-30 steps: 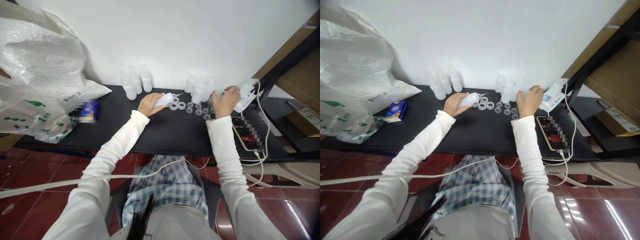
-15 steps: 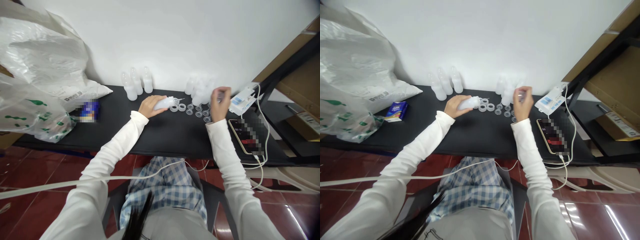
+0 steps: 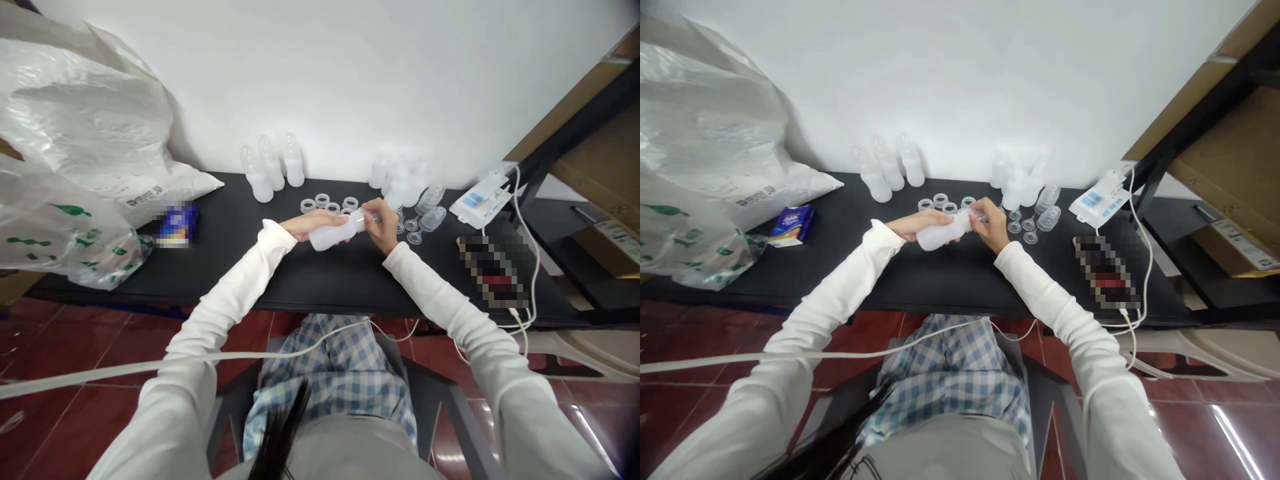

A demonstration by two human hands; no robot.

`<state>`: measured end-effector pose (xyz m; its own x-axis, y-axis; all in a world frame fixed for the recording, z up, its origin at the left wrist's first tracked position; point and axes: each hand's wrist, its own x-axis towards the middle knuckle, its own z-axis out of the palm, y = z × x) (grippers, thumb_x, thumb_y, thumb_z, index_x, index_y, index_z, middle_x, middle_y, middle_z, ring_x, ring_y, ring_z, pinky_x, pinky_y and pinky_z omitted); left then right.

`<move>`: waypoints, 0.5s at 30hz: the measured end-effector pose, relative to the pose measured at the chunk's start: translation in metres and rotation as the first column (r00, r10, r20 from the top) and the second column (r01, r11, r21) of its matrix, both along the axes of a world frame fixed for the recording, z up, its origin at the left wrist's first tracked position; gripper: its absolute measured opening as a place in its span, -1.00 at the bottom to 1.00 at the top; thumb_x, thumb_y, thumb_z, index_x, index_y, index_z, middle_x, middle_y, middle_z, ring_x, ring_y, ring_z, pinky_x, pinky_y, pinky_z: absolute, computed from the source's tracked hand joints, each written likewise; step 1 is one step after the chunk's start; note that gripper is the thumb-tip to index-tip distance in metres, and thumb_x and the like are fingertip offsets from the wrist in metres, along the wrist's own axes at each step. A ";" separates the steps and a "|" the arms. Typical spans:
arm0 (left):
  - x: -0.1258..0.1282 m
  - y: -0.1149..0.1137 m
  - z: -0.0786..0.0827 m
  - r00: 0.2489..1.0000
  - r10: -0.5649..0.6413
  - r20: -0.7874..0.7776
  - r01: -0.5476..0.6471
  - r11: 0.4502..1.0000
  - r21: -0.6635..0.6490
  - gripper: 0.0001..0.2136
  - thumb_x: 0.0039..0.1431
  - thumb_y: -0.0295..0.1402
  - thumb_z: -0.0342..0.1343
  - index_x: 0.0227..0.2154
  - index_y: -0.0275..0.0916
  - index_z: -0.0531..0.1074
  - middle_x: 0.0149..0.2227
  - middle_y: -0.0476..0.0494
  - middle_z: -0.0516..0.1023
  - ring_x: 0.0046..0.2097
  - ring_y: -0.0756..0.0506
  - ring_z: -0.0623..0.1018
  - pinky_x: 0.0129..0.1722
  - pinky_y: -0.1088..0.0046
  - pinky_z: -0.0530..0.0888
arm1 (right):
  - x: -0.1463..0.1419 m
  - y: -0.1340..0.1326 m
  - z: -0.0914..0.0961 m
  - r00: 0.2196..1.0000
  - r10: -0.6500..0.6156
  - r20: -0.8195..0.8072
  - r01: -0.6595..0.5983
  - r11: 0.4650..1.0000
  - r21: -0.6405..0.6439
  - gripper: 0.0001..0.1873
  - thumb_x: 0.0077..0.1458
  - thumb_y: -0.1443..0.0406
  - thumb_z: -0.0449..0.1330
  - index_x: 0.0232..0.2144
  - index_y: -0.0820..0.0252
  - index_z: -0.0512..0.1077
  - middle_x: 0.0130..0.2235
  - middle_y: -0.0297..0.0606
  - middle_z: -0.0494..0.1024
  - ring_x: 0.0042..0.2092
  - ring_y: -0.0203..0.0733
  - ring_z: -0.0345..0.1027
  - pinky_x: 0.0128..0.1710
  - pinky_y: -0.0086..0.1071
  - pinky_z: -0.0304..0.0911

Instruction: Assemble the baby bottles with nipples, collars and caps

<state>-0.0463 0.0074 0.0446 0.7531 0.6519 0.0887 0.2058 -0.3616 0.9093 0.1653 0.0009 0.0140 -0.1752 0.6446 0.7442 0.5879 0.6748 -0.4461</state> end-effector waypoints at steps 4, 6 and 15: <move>0.008 -0.012 0.010 0.994 -0.107 0.008 0.107 0.984 -0.144 -0.37 0.31 0.16 -0.16 -0.11 -0.31 0.58 -0.34 -0.32 0.67 -0.47 -0.06 0.61 -0.48 0.40 0.55 | -0.002 -0.001 -0.002 0.999 0.005 0.044 -0.005 1.000 0.000 -0.28 0.30 -0.12 -0.40 -0.27 0.12 0.42 -0.33 -0.14 0.48 -0.30 -0.11 0.39 -0.28 -0.19 0.33; 0.009 -0.019 0.015 0.997 -0.072 0.003 0.072 0.993 -0.090 -0.41 0.30 0.13 -0.10 -0.14 -0.32 0.57 -0.34 -0.29 0.67 -0.45 -0.06 0.62 -0.45 0.41 0.55 | -0.002 -0.005 0.003 0.997 -0.008 0.078 0.008 1.000 0.008 -0.33 0.32 -0.06 -0.38 -0.27 0.12 0.43 -0.35 -0.16 0.46 -0.32 -0.12 0.36 -0.28 -0.21 0.30; 0.019 -0.006 0.008 0.839 0.532 -0.110 -0.239 0.543 0.805 -0.37 0.20 -0.11 0.20 0.25 -0.36 0.33 -0.11 -0.40 0.60 -0.05 -0.32 0.58 -0.01 0.14 0.45 | -0.026 -0.010 0.039 0.924 -0.316 0.215 0.371 0.877 -0.304 -0.47 0.38 0.07 -0.28 -0.28 0.10 0.42 -0.40 -0.22 0.51 -0.35 -0.11 0.38 -0.29 -0.30 0.18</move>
